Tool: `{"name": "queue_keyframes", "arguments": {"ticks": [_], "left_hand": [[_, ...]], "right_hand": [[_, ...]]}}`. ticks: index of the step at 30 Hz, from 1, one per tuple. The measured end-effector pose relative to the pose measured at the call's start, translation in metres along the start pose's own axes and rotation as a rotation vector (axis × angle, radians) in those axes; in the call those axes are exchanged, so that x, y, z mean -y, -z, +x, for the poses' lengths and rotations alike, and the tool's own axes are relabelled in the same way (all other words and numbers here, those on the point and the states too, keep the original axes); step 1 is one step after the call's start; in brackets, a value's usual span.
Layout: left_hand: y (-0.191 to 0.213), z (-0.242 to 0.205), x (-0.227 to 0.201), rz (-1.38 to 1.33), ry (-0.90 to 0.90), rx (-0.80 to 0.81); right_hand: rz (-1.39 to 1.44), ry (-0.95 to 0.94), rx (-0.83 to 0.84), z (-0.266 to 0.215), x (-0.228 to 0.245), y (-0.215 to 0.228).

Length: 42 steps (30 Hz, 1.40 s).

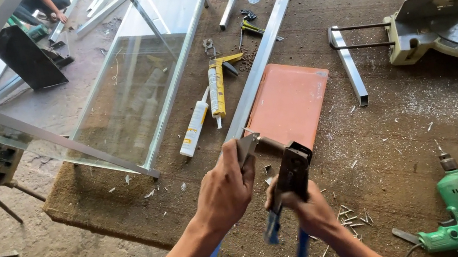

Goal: Assembling aluminum and glass frames using a variety of power and hand tools including a drill, rivet gun, and caulking gun.

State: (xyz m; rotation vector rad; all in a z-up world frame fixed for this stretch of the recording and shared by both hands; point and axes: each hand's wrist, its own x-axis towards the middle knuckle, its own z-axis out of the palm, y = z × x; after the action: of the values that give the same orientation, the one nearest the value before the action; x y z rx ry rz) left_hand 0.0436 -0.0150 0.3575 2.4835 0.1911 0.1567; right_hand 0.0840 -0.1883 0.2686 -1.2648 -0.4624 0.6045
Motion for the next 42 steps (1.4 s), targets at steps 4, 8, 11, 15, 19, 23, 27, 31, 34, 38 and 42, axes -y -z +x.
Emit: {"name": "queue_keyframes", "arguments": {"ticks": [4,8,11,15,19,23,27,31,34,38,42], "left_hand": [[-0.02,0.006,0.028,0.004,0.076,-0.064],[-0.004,0.01,0.069,-0.119,0.266,-0.058],[-0.009,0.006,0.099,-0.137,0.335,-0.03],[-0.002,0.0,0.115,-0.166,0.376,-0.053],[-0.003,-0.005,0.132,-0.131,0.295,-0.079],[0.01,-0.005,0.144,-0.17,0.215,-0.072],[0.007,-0.004,0.166,-0.155,0.14,-0.088],[0.011,0.0,0.183,-0.174,0.175,-0.139],[0.025,0.006,0.218,-0.212,0.297,-0.09],[0.043,0.005,0.236,-0.211,0.322,-0.18],[0.07,-0.006,0.218,-0.292,0.335,-0.139]], "right_hand": [[-0.055,0.167,-0.238,0.047,-0.089,-0.025],[-0.416,-0.129,0.048,0.036,-0.053,-0.025],[-0.633,-0.088,0.337,0.025,-0.044,0.0],[-0.307,-0.034,0.384,0.036,-0.037,-0.013],[0.325,-0.228,0.303,0.039,-0.044,-0.043],[0.316,-0.146,0.325,0.049,-0.05,-0.069],[-0.11,-0.206,0.092,0.065,-0.058,-0.103],[-0.156,-0.066,-0.227,0.099,-0.108,-0.13],[-0.474,-0.171,-0.082,0.102,-0.074,-0.133],[-0.692,-0.168,0.422,0.092,-0.061,-0.11],[0.119,-0.134,0.313,0.089,-0.081,-0.142]]}}
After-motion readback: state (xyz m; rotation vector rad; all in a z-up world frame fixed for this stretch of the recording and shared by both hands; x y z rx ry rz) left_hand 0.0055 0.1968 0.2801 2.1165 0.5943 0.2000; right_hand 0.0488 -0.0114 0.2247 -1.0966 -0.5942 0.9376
